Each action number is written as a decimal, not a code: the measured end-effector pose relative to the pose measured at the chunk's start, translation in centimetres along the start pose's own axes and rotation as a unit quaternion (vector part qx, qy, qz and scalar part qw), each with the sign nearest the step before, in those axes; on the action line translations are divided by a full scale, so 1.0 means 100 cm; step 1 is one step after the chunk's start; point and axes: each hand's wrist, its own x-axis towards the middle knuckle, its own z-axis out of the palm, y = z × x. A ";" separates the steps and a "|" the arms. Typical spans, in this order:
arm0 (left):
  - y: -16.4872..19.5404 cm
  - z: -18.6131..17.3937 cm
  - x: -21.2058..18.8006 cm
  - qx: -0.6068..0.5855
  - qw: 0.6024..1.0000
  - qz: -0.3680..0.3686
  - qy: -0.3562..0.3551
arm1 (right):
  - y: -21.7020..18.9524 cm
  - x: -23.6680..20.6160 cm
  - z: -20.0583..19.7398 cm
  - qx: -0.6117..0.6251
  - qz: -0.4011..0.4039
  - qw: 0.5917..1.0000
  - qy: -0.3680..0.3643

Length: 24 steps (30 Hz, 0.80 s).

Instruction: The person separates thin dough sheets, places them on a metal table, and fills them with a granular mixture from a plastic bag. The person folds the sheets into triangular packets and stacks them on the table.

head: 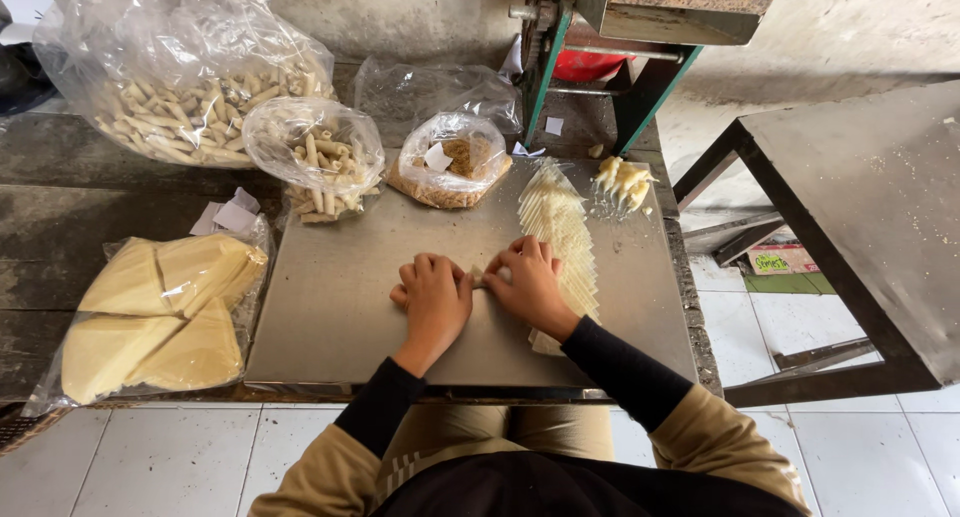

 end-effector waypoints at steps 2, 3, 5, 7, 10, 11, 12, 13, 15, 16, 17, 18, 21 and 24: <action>-0.002 0.007 0.013 0.008 0.999 0.032 0.029 | -0.002 0.013 0.007 -0.006 0.036 0.999 -0.007; -0.002 0.011 0.021 0.012 0.998 0.047 0.044 | -0.004 0.021 0.012 -0.025 0.034 0.999 -0.007; -0.002 0.014 0.042 0.032 0.998 0.032 0.042 | -0.009 0.036 0.019 -0.051 0.031 0.998 0.000; 0.000 0.008 0.057 0.035 0.997 0.035 0.051 | -0.014 0.048 0.024 -0.066 0.031 0.997 0.014; -0.003 -0.004 0.072 0.005 0.998 0.060 0.021 | -0.010 0.069 0.014 -0.017 0.088 0.996 -0.018; -0.004 -0.010 0.074 -0.011 0.998 0.061 -0.026 | -0.006 0.069 0.007 0.003 0.073 0.997 0.014; -0.005 -0.014 0.075 -0.027 0.995 0.062 -0.073 | 0.001 0.066 -0.004 0.023 0.057 0.997 0.047; -0.006 -0.017 0.075 -0.025 0.993 0.074 -0.092 | 0.006 0.060 -0.014 0.042 0.042 0.995 0.078; -0.009 -0.022 0.075 -0.021 0.987 0.094 -0.130 | 0.016 0.038 -0.037 0.049 0.001 0.992 0.116; -0.011 -0.023 0.079 -0.008 0.992 0.085 -0.096 | 0.018 0.025 -0.047 0.048 -0.007 0.992 0.119; -0.014 -0.026 0.088 0.004 0.995 0.075 -0.062 | 0.019 0.011 -0.056 0.047 -0.015 0.991 0.121; -0.017 -0.028 0.100 0.016 0.997 0.067 -0.025 | 0.019 -0.001 -0.065 0.047 -0.020 0.992 0.119; -0.049 -0.059 0.147 0.162 0.944 0.114 0.265 | 0.019 -0.032 -0.087 0.016 -0.014 0.994 0.110; -0.075 -0.096 0.186 0.239 0.929 0.024 0.281 | 0.023 -0.048 -0.097 -0.007 0.010 0.997 0.076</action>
